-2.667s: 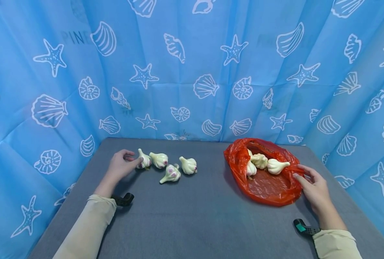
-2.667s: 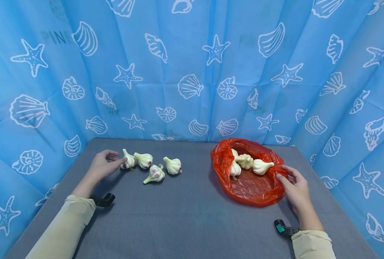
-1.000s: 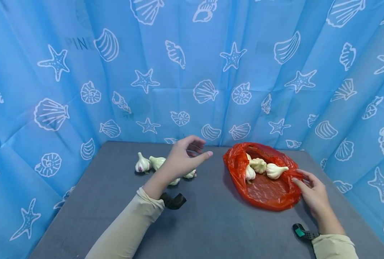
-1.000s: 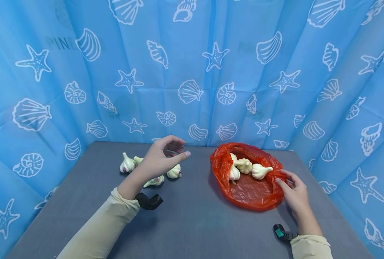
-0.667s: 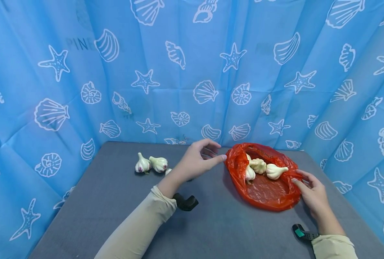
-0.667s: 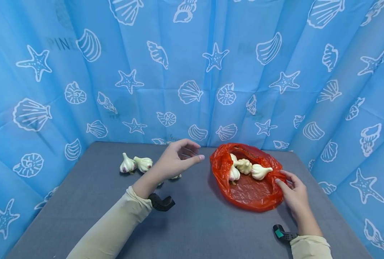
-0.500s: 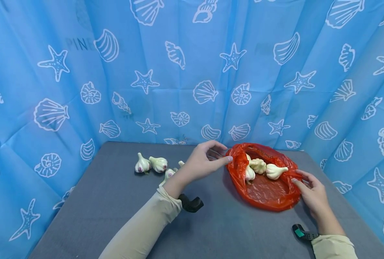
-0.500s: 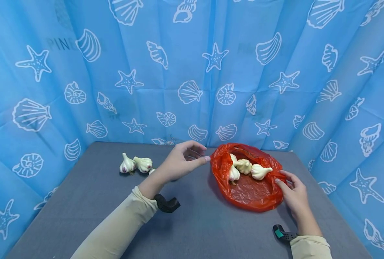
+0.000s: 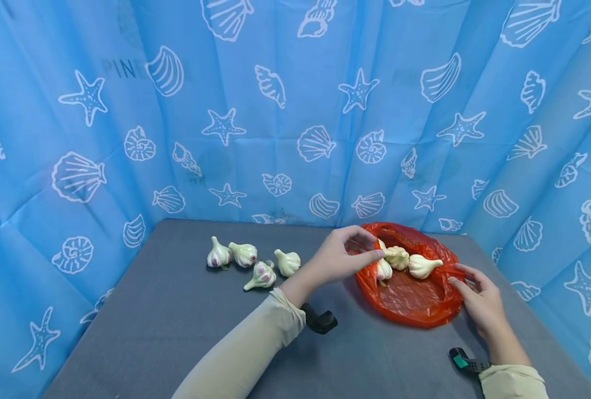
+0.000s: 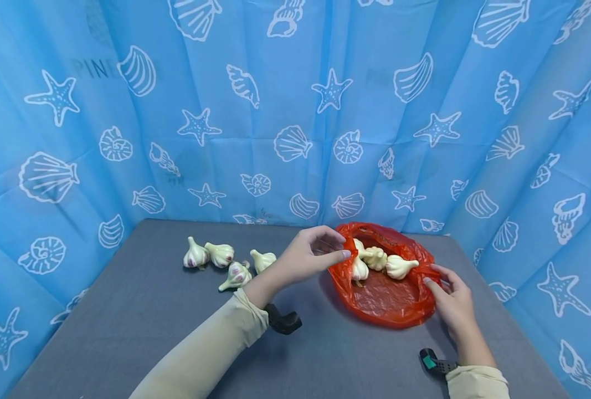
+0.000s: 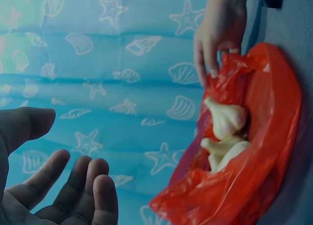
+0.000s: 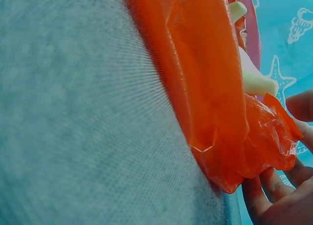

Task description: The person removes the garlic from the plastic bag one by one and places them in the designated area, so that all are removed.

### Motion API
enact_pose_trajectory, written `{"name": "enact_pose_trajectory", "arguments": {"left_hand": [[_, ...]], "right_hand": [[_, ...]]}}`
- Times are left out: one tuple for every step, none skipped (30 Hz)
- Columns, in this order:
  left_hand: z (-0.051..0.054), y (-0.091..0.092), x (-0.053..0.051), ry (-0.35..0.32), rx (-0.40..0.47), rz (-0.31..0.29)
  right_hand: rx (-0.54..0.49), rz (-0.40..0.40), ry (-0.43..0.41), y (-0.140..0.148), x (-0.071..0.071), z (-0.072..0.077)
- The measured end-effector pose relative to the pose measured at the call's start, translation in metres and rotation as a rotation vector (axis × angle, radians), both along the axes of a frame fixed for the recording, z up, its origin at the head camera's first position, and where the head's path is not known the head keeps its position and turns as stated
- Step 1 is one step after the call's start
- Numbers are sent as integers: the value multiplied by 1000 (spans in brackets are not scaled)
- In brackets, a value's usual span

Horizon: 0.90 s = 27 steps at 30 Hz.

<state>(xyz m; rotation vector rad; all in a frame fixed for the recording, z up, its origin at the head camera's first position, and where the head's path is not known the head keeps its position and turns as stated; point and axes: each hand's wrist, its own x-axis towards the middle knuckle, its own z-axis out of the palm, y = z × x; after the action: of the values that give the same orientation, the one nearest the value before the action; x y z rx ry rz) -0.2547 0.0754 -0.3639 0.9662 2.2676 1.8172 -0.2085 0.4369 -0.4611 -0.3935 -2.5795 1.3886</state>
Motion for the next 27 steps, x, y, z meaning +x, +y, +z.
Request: {"name": "enact_pose_trajectory", "arguments": {"left_hand": [[-2,4,-1,1,-1,-5],[-3,8,-1,5,-2,-11],[-5,12,-2,6,-4,-18],[-6,15,-2,4,-6,-26],[-8,19,-3,3,-9,-37],[-8,22,-3,-1,-15,-45],[-9,25,-3,-6,-19,-54],[-10,29,-3,-9,-22,-62],[-11,32,-3,-13,-24,-69],[-12,35,-3,-20,-26,-73],[-14,38,-4,-23,-27,-73],[-15,42,-5,-29,-27,-72],[-17,45,-6,-36,-23,-70],[-20,48,-7,-43,-20,-64],[-22,51,-9,-53,-18,-56],[-24,53,-10,-66,-17,-45],[-27,55,-11,-76,-15,-35],[-29,57,-12,-88,-13,-26],[-31,59,-13,-102,-12,-19],[-33,61,-14,-113,-13,-12],[-35,62,-15,-122,-15,-7],[-36,64,-16,-127,-16,-4],[-38,66,-17,-128,-17,-3],[-40,68,-17,-128,-19,-4],[-41,69,-18,-127,-22,-5],[-43,71,-19,-125,-28,-3],[-44,72,-20,-127,-33,0]], "right_hand": [[-2,1,1,0,0,0],[-3,1,2,0,0,0],[-3,2,2,0,0,0],[-2,2,2,0,0,0],[-3,-1,3,0,0,0],[-4,-3,2,0,0,0],[-5,-4,1,0,0,0],[-5,-6,0,0,0,0],[-3,-8,-1,-1,0,-1],[-3,-11,0,-1,0,-1],[-2,-13,2,-1,0,-1],[1,-13,4,-1,0,-1],[0,-13,10,-1,0,-1],[-1,-13,16,-1,0,-1],[0,-11,21,-1,0,-2],[-2,-9,25,0,0,-3],[-3,-7,28,0,0,-4],[-5,-6,29,0,0,-4],[-6,-5,30,1,0,-5],[-3,-5,29,1,-1,-6],[-2,-5,26,1,-1,-7],[-3,-6,26,2,-1,-7],[-3,-8,25,2,-1,-8],[-4,-8,24,2,-1,-8],[-4,-8,22,2,-2,-8],[-5,-7,20,2,-2,-7],[-6,-6,16,2,-2,-7]]}}
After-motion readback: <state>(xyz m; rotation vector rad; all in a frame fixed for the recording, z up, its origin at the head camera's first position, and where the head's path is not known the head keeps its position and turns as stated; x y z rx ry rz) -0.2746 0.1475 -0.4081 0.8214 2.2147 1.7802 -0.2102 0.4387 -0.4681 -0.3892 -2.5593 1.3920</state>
